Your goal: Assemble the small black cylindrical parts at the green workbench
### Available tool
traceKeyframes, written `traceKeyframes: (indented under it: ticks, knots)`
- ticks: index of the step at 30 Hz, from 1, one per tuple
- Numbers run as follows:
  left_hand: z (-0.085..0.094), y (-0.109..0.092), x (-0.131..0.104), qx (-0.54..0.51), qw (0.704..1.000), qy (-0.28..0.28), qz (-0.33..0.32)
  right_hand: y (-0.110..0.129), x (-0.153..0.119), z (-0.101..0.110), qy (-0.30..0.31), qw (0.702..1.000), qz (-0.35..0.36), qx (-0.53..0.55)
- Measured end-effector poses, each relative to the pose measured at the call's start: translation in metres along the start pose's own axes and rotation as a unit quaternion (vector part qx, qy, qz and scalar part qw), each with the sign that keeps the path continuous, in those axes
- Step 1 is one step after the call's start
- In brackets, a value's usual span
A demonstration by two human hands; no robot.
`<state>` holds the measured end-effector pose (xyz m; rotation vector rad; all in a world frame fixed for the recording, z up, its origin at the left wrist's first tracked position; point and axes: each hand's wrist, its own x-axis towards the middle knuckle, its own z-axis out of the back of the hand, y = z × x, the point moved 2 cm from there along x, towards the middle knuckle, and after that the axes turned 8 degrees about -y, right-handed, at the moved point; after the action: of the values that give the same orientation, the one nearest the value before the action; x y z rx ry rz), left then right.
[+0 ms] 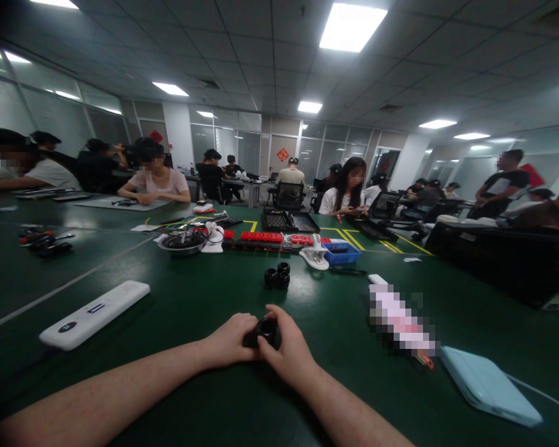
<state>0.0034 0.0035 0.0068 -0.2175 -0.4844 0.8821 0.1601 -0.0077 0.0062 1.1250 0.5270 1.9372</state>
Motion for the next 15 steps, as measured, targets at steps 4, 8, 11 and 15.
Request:
traceKeyframes:
  ticks: [4, 8, 11, 15]
  knots:
    - [-0.0025, 0.0017, 0.0006, 0.003, 1.000, -0.008, -0.004, 0.0004, -0.0011, 0.0005, 0.011, 1.000, 0.013, 0.004]
    - [-0.0039, 0.0024, 0.0004, 0.002, 1.000, -0.009, -0.012, -0.0008, 0.0004, -0.0008, -0.012, 1.000, 0.000, -0.010]
    - [-0.0036, 0.0028, -0.0001, 0.002, 1.000, -0.009, -0.014, -0.0005, 0.0019, -0.0014, -0.029, 0.999, -0.012, -0.019]
    - [-0.0036, 0.0038, -0.0002, 0.004, 1.000, -0.009, -0.012, 0.0016, 0.0024, -0.0008, -0.039, 0.999, -0.006, -0.012]
